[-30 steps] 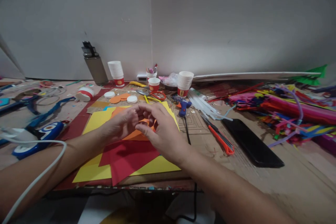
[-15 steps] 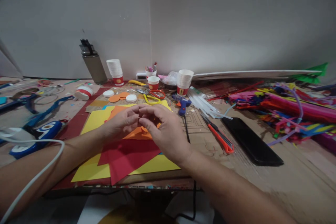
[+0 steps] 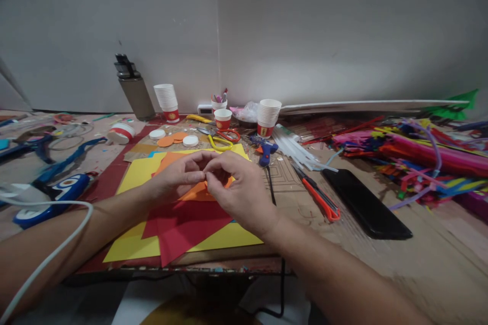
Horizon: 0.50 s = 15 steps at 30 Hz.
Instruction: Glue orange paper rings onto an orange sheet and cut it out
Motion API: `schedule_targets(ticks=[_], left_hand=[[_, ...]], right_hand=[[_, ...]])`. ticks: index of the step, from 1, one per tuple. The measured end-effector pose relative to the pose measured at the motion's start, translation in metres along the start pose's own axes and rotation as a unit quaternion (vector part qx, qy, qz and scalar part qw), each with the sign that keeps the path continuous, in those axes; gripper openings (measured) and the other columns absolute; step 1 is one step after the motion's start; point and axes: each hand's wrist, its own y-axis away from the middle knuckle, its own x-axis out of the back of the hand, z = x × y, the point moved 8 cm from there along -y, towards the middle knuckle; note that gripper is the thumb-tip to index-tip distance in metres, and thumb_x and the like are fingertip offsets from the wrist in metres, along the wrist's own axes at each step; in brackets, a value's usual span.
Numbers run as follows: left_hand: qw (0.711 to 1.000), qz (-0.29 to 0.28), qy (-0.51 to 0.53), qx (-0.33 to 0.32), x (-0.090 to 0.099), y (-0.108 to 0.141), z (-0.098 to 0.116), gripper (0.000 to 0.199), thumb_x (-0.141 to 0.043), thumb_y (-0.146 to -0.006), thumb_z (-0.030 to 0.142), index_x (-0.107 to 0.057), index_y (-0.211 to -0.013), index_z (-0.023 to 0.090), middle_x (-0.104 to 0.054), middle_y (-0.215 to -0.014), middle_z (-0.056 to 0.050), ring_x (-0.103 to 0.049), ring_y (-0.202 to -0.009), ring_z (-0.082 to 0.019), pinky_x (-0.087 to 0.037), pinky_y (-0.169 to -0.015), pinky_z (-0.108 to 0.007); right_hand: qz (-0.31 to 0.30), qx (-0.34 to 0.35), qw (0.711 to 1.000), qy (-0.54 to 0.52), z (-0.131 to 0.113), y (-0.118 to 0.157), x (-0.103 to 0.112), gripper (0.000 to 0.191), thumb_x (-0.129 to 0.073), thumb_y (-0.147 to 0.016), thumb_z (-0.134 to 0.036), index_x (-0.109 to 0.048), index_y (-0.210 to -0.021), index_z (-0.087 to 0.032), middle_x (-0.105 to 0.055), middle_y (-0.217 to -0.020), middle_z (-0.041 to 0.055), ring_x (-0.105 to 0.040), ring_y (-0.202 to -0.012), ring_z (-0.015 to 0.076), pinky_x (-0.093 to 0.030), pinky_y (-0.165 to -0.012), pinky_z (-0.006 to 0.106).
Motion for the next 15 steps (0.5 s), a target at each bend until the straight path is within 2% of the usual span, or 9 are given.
schedule_targets(ticks=[4, 7, 9, 11, 13, 15], left_hand=[[1.000, 0.001, -0.001, -0.006, 0.004, 0.000, -0.001, 0.048, -0.079, -0.072, 0.031, -0.064, -0.117, 0.020, -0.065, -0.109, -0.009, -0.059, -0.099, -0.020, -0.044, -0.083, -0.029], [0.998, 0.056, -0.007, -0.020, 0.014, -0.002, 0.005, 0.041, -0.079, -0.071, 0.033, -0.068, -0.107, 0.018, -0.067, -0.098, -0.007, -0.061, -0.089, -0.017, -0.045, -0.078, -0.028], [0.992, 0.118, -0.023, -0.032, 0.026, -0.002, 0.011, 0.033, -0.076, -0.074, 0.037, -0.069, -0.100, 0.017, -0.068, -0.088, -0.005, -0.060, -0.080, -0.014, -0.045, -0.075, -0.027], [0.981, 0.172, -0.076, -0.045, 0.039, -0.002, 0.018, 0.025, -0.072, -0.079, 0.039, -0.068, -0.091, 0.017, -0.067, -0.079, -0.002, -0.059, -0.073, -0.012, -0.044, -0.070, -0.025], [0.961, 0.205, -0.178, -0.050, 0.050, -0.001, 0.026, 0.023, -0.067, -0.082, 0.039, -0.067, -0.084, 0.017, -0.067, -0.077, -0.002, -0.059, -0.072, -0.012, -0.043, -0.068, -0.024], [0.927, 0.220, -0.301, -0.038, 0.058, -0.001, 0.031, 0.023, -0.064, -0.084, 0.040, -0.066, -0.084, 0.017, -0.068, -0.079, -0.002, -0.060, -0.075, -0.013, -0.045, -0.071, -0.025]], right_hand=[[0.003, -0.088, 0.990, -0.113, 0.017, -0.002, 0.002, 0.006, -0.060, -0.084, -0.015, -0.062, -0.078, -0.018, -0.061, -0.070, -0.0015, -0.056, -0.065, 0.0114, -0.044, -0.061, 0.025], [-0.034, -0.113, 0.974, -0.194, 0.018, -0.003, -0.001, 0.007, -0.060, -0.086, -0.019, -0.064, -0.080, -0.017, -0.061, -0.073, -0.0009, -0.056, -0.067, 0.0108, -0.044, -0.062, 0.023], [-0.116, -0.095, 0.963, -0.225, 0.008, -0.001, -0.011, 0.009, -0.060, -0.087, -0.019, -0.066, -0.081, -0.016, -0.061, -0.076, -0.0003, -0.055, -0.067, 0.0100, -0.044, -0.062, 0.023], [-0.247, -0.062, 0.937, -0.240, -0.008, 0.008, -0.029, 0.015, -0.056, -0.091, -0.019, -0.069, -0.085, -0.015, -0.062, -0.079, 0.0012, -0.056, -0.070, 0.0099, -0.045, -0.067, 0.023], [-0.368, -0.021, 0.897, -0.245, -0.024, 0.023, -0.047, 0.018, -0.056, -0.092, -0.020, -0.071, -0.085, -0.014, -0.064, -0.079, 0.0025, -0.058, -0.074, 0.0104, -0.047, -0.071, 0.023], [-0.426, 0.014, 0.873, -0.238, -0.033, 0.035, -0.058, 0.014, -0.063, -0.088, -0.019, -0.072, -0.080, -0.013, -0.063, -0.078, 0.0028, -0.059, -0.077, 0.0108, -0.047, -0.073, 0.021]])
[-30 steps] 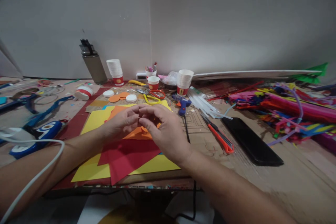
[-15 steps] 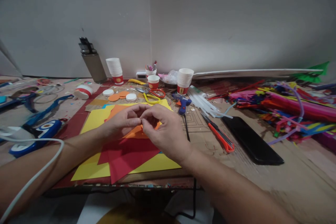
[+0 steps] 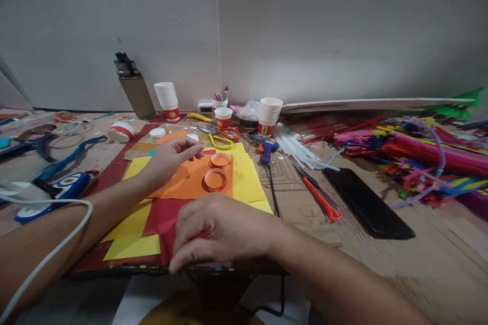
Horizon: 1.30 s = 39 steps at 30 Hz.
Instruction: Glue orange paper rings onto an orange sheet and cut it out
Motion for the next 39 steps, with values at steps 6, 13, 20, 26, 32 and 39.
schedule_targets(ticks=[6, 13, 20, 26, 32, 39], left_hand=[[0.944, -0.020, -0.329, -0.026, 0.010, -0.010, -0.012, 0.024, -0.059, -0.086, 0.033, -0.068, -0.101, 0.017, -0.071, -0.103, -0.007, -0.064, -0.094, -0.021, -0.048, -0.087, -0.033], [0.842, -0.108, -0.521, -0.087, 0.002, -0.015, -0.039, 0.042, -0.053, -0.090, 0.035, -0.060, -0.125, 0.013, -0.061, -0.130, -0.015, -0.054, -0.121, -0.029, -0.038, -0.105, -0.041], [0.813, -0.171, -0.548, -0.097, -0.003, -0.015, -0.037, 0.039, -0.055, -0.088, 0.046, -0.067, -0.108, 0.014, -0.063, -0.123, -0.015, -0.055, -0.117, -0.030, -0.040, -0.100, -0.040], [0.861, -0.126, -0.492, -0.024, 0.009, -0.022, -0.037, 0.032, -0.071, -0.073, 0.046, -0.065, -0.081, 0.016, -0.065, -0.110, -0.011, -0.058, -0.104, -0.027, -0.044, -0.088, -0.035], [0.890, -0.117, -0.437, 0.054, 0.021, -0.025, -0.037, 0.027, -0.071, -0.070, 0.044, -0.061, -0.071, 0.019, -0.065, -0.079, -0.003, -0.059, -0.075, -0.019, -0.041, -0.064, -0.029], [0.929, -0.102, -0.335, 0.118, 0.038, -0.023, -0.031, 0.027, -0.066, -0.072, 0.041, -0.052, -0.067, 0.020, -0.055, -0.061, 0.003, -0.050, -0.057, -0.013, -0.032, -0.051, -0.025]], right_hand=[[-0.017, -0.019, 0.996, 0.091, 0.005, 0.000, -0.011, 0.021, -0.068, -0.084, -0.014, -0.072, -0.104, -0.015, -0.062, -0.106, 0.0065, -0.059, -0.099, 0.0126, -0.045, -0.089, 0.022], [0.213, -0.078, 0.963, 0.148, 0.021, 0.010, 0.046, 0.010, -0.063, -0.088, -0.022, -0.070, -0.083, -0.016, -0.068, -0.082, 0.0028, -0.060, -0.078, 0.0124, -0.046, -0.074, 0.024], [0.347, -0.218, 0.877, 0.251, 0.046, 0.036, 0.095, 0.016, -0.055, -0.089, -0.027, -0.069, -0.088, -0.019, -0.071, -0.083, 0.0012, -0.060, -0.070, 0.0134, -0.041, -0.061, 0.024], [0.345, -0.262, 0.853, 0.291, 0.054, 0.040, 0.099, 0.017, -0.053, -0.088, -0.027, -0.068, -0.088, -0.019, -0.071, -0.083, 0.0019, -0.061, -0.069, 0.0141, -0.040, -0.059, 0.024], [0.373, -0.278, 0.829, 0.310, 0.051, 0.045, 0.112, 0.017, -0.055, -0.087, -0.028, -0.069, -0.084, -0.018, -0.071, -0.080, 0.0018, -0.059, -0.068, 0.0141, -0.040, -0.060, 0.025], [0.407, -0.284, 0.810, 0.312, 0.051, 0.056, 0.126, 0.021, -0.054, -0.086, -0.033, -0.070, -0.088, -0.019, -0.072, -0.081, 0.0025, -0.061, -0.069, 0.0153, -0.041, -0.061, 0.026]])
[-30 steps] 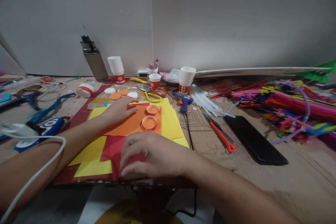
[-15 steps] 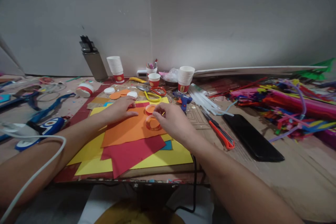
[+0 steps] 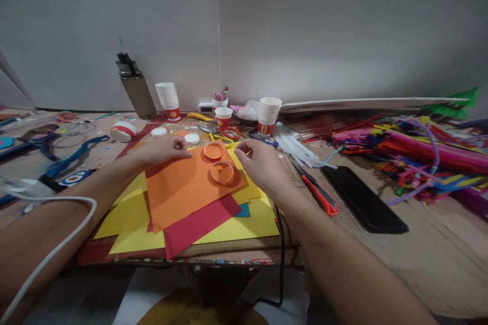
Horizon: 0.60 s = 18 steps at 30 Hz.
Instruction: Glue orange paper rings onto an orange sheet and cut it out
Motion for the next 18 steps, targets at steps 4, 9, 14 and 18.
schedule_targets(ticks=[4, 9, 14, 18], left_hand=[[0.990, 0.032, 0.140, 0.019, 0.006, -0.002, -0.011, 0.023, -0.068, -0.069, 0.034, -0.052, -0.079, 0.021, -0.057, -0.068, 0.002, -0.055, -0.062, -0.013, -0.039, -0.057, -0.024], [0.986, 0.068, 0.146, 0.044, 0.012, -0.001, -0.018, 0.025, -0.068, -0.068, 0.028, -0.050, -0.083, 0.021, -0.053, -0.065, 0.004, -0.052, -0.058, -0.011, -0.038, -0.053, -0.022], [0.995, 0.050, 0.072, 0.056, 0.008, 0.010, -0.002, 0.019, -0.066, -0.069, 0.030, -0.052, -0.076, 0.020, -0.053, -0.060, 0.003, -0.050, -0.050, -0.011, -0.031, -0.043, -0.022], [0.970, -0.202, 0.116, 0.072, -0.030, 0.029, 0.009, 0.027, -0.072, -0.068, 0.040, -0.053, -0.071, 0.021, -0.057, -0.054, 0.003, -0.054, -0.045, -0.012, -0.038, -0.044, -0.023]], right_hand=[[0.044, 0.008, 0.994, 0.102, 0.011, -0.007, 0.014, 0.022, -0.053, -0.088, -0.032, -0.069, -0.089, -0.018, -0.071, -0.084, 0.0055, -0.061, -0.072, 0.0174, -0.040, -0.063, 0.028], [0.041, -0.032, 0.964, 0.261, 0.037, -0.017, 0.019, 0.024, -0.054, -0.087, -0.037, -0.068, -0.089, -0.017, -0.070, -0.093, 0.0115, -0.062, -0.083, 0.0226, -0.038, -0.066, 0.030], [-0.018, -0.036, 0.980, 0.194, 0.037, -0.014, 0.003, 0.028, -0.049, -0.091, -0.040, -0.067, -0.089, -0.018, -0.072, -0.090, 0.0075, -0.063, -0.079, 0.0186, -0.037, -0.062, 0.027], [-0.084, -0.028, 0.972, 0.216, 0.027, -0.005, -0.012, 0.030, -0.052, -0.090, -0.043, -0.067, -0.082, -0.019, -0.072, -0.082, 0.0067, -0.062, -0.071, 0.0177, -0.035, -0.058, 0.027]])
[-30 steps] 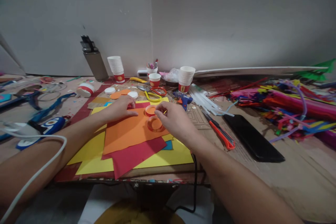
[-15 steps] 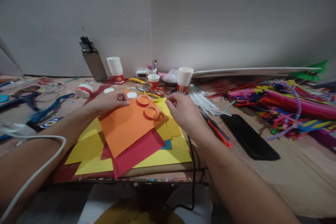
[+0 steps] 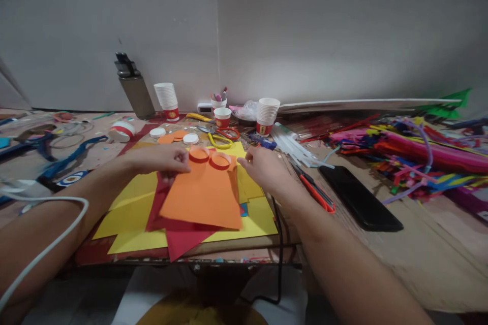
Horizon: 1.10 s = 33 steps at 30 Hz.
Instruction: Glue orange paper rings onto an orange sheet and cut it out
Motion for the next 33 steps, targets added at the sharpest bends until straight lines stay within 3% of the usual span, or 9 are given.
schedule_targets(ticks=[2, 4, 6, 10, 12, 16, 22, 28, 33], left_hand=[[0.993, -0.110, -0.026, 0.026, -0.015, 0.007, -0.004, 0.035, -0.073, -0.066, 0.050, -0.055, -0.068, 0.020, -0.060, -0.053, 0.001, -0.055, -0.043, -0.013, -0.040, -0.044, -0.024], [0.988, -0.141, -0.059, 0.026, -0.016, 0.010, -0.005, 0.040, -0.071, -0.067, 0.057, -0.056, -0.065, 0.020, -0.061, -0.053, 0.000, -0.055, -0.042, -0.013, -0.040, -0.045, -0.024], [0.993, -0.074, -0.092, -0.003, -0.002, 0.006, 0.000, 0.041, -0.064, -0.073, 0.059, -0.056, -0.064, 0.020, -0.061, -0.054, -0.002, -0.055, -0.044, -0.013, -0.040, -0.046, -0.025], [0.957, 0.206, -0.180, -0.097, 0.034, -0.001, 0.020, 0.031, -0.052, -0.085, 0.048, -0.064, -0.081, 0.020, -0.070, -0.081, -0.005, -0.063, -0.072, -0.018, -0.046, -0.065, -0.028], [0.941, 0.231, -0.206, -0.138, 0.030, -0.006, 0.025, 0.030, -0.048, -0.088, 0.045, -0.066, -0.096, 0.021, -0.071, -0.102, -0.005, -0.063, -0.091, -0.020, -0.046, -0.077, -0.029], [0.941, 0.171, -0.246, -0.158, 0.011, -0.016, 0.022, 0.040, -0.041, -0.091, 0.051, -0.067, -0.086, 0.022, -0.070, -0.090, -0.004, -0.061, -0.082, -0.020, -0.042, -0.070, -0.028], [0.942, 0.181, -0.255, -0.123, 0.016, -0.013, 0.018, 0.042, -0.042, -0.089, 0.050, -0.062, -0.067, 0.020, -0.067, -0.072, -0.004, -0.058, -0.069, -0.019, -0.040, -0.065, -0.029], [0.948, 0.153, -0.196, -0.198, 0.013, -0.013, 0.025, 0.038, -0.056, -0.084, 0.046, -0.067, -0.111, 0.023, -0.068, -0.117, -0.004, -0.062, -0.104, -0.020, -0.046, -0.087, -0.028], [0.942, 0.042, -0.180, -0.280, -0.005, -0.015, 0.033, 0.054, -0.060, -0.084, 0.043, -0.052, -0.136, 0.030, -0.054, -0.141, -0.001, -0.051, -0.125, -0.022, -0.037, -0.105, -0.032]], right_hand=[[-0.019, 0.014, 1.000, 0.015, -0.008, 0.005, -0.002, 0.033, -0.050, -0.091, -0.045, -0.067, -0.078, -0.019, -0.072, -0.078, 0.0067, -0.062, -0.068, 0.0177, -0.034, -0.056, 0.027], [-0.023, 0.022, 0.999, 0.037, -0.014, 0.010, -0.002, 0.034, -0.049, -0.091, -0.047, -0.067, -0.079, -0.020, -0.072, -0.079, 0.0075, -0.063, -0.069, 0.0190, -0.034, -0.056, 0.028], [-0.030, 0.024, 0.997, 0.063, -0.017, 0.014, -0.003, 0.035, -0.049, -0.090, -0.049, -0.068, -0.087, -0.020, -0.073, -0.083, 0.0088, -0.065, -0.074, 0.0217, -0.035, -0.057, 0.029], [-0.073, 0.027, 0.994, 0.072, -0.018, 0.017, -0.015, 0.041, -0.052, -0.088, -0.051, -0.067, -0.102, -0.016, -0.073, -0.090, 0.0129, -0.067, -0.080, 0.0270, -0.040, -0.061, 0.032], [-0.087, 0.030, 0.994, 0.053, -0.018, 0.018, -0.021, 0.042, -0.057, -0.086, -0.048, -0.066, -0.109, -0.014, -0.072, -0.096, 0.0147, -0.068, -0.085, 0.0280, -0.043, -0.066, 0.032], [-0.086, 0.041, 0.995, -0.003, -0.022, 0.021, -0.024, 0.052, -0.064, -0.081, -0.037, -0.059, -0.126, -0.011, -0.070, -0.107, 0.0157, -0.067, -0.095, 0.0281, -0.046, -0.075, 0.033], [-0.096, 0.070, 0.991, -0.059, -0.040, 0.025, -0.024, 0.061, -0.068, -0.080, -0.024, -0.050, -0.137, -0.008, -0.063, -0.127, 0.0176, -0.065, -0.104, 0.0250, -0.047, -0.084, 0.030], [-0.075, 0.081, 0.992, -0.062, -0.041, 0.016, -0.030, 0.057, -0.068, -0.081, -0.022, -0.052, -0.135, -0.012, -0.066, -0.123, 0.0142, -0.063, -0.110, 0.0257, -0.047, -0.090, 0.032], [-0.076, 0.100, 0.991, -0.043, -0.041, 0.016, -0.031, 0.056, -0.066, -0.082, -0.024, -0.054, -0.135, -0.009, -0.062, -0.129, 0.0159, -0.057, -0.120, 0.0288, -0.043, -0.099, 0.036]])
